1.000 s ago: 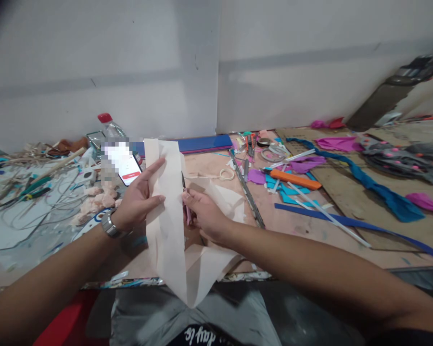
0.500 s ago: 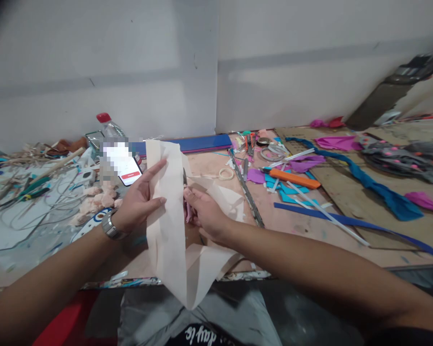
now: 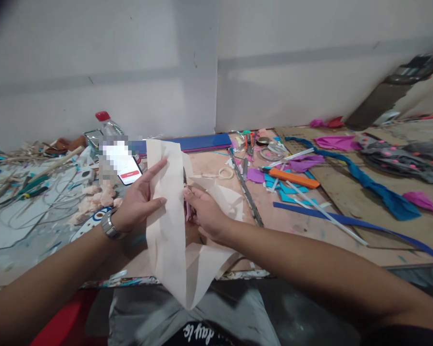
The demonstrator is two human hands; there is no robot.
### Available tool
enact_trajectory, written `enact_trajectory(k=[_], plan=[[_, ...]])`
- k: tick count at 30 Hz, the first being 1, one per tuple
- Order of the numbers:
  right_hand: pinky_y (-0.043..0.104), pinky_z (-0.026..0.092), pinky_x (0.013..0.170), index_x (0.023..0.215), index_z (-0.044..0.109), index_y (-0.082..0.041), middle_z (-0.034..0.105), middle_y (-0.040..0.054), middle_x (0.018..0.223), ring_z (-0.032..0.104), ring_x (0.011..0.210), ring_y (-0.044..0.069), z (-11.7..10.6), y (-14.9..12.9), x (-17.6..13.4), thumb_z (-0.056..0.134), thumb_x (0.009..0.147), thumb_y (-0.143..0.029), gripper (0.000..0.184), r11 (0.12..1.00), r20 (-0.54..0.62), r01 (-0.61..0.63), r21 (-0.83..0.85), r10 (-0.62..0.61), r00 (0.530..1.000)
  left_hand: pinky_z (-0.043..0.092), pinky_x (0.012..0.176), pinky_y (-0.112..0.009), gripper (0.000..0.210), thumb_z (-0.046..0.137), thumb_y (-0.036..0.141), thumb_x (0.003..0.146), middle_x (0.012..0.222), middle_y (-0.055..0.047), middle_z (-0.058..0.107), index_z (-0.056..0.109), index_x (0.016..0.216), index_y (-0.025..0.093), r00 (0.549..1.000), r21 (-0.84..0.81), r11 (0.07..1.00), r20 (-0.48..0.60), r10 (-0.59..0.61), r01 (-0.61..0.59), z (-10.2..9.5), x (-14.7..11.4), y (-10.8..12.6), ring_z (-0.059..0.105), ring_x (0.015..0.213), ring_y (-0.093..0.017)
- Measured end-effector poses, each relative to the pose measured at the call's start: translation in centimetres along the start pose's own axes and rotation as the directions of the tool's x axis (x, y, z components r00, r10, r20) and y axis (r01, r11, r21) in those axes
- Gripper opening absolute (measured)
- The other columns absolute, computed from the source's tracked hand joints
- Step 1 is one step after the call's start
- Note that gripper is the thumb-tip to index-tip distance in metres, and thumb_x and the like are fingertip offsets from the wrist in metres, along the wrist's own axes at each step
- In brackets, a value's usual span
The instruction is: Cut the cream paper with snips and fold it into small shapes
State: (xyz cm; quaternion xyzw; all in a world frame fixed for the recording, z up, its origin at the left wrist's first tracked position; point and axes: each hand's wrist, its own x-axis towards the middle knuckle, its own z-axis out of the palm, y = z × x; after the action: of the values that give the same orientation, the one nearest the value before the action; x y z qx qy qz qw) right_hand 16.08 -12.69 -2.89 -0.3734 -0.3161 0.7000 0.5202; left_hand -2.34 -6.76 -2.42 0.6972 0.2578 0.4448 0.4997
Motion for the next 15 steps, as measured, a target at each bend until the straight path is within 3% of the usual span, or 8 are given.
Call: enact_trajectory(k=[4, 15], plan=[[0.016, 0.019, 0.033, 0.086, 0.061, -0.019, 0.054, -0.0072, 0.055, 0.04, 0.041, 0.006, 0.05, -0.02, 0.01, 0.083, 0.072, -0.055, 0.044, 1.0, 0.003, 0.01, 0.0, -0.01, 1.0, 0.028, 0.126, -0.056, 0.087, 0.077, 0.017, 0.075, 0.166, -0.006, 0.035, 0.045, 0.155, 0.027, 1.0, -0.034, 0.999, 0.013, -0.003, 0.003, 0.11, -0.01, 0.02, 0.028, 0.155, -0.036], [0.015, 0.032, 0.038, 0.084, 0.061, -0.02, 0.06, -0.0057, 0.059, 0.047, 0.045, 0.007, -0.16, 0.28, 0.21, 0.083, 0.073, -0.053, 0.041, 1.0, -0.002, -0.007, 0.002, 0.007, 1.0, 0.026, 0.127, -0.056, 0.088, 0.079, 0.017, 0.074, 0.165, -0.007, 0.036, 0.045, 0.155, 0.027, 1.0, -0.025, 1.0, 0.009, 0.001, -0.001, 0.06, -0.01, -0.05, 0.031, 0.153, -0.036]])
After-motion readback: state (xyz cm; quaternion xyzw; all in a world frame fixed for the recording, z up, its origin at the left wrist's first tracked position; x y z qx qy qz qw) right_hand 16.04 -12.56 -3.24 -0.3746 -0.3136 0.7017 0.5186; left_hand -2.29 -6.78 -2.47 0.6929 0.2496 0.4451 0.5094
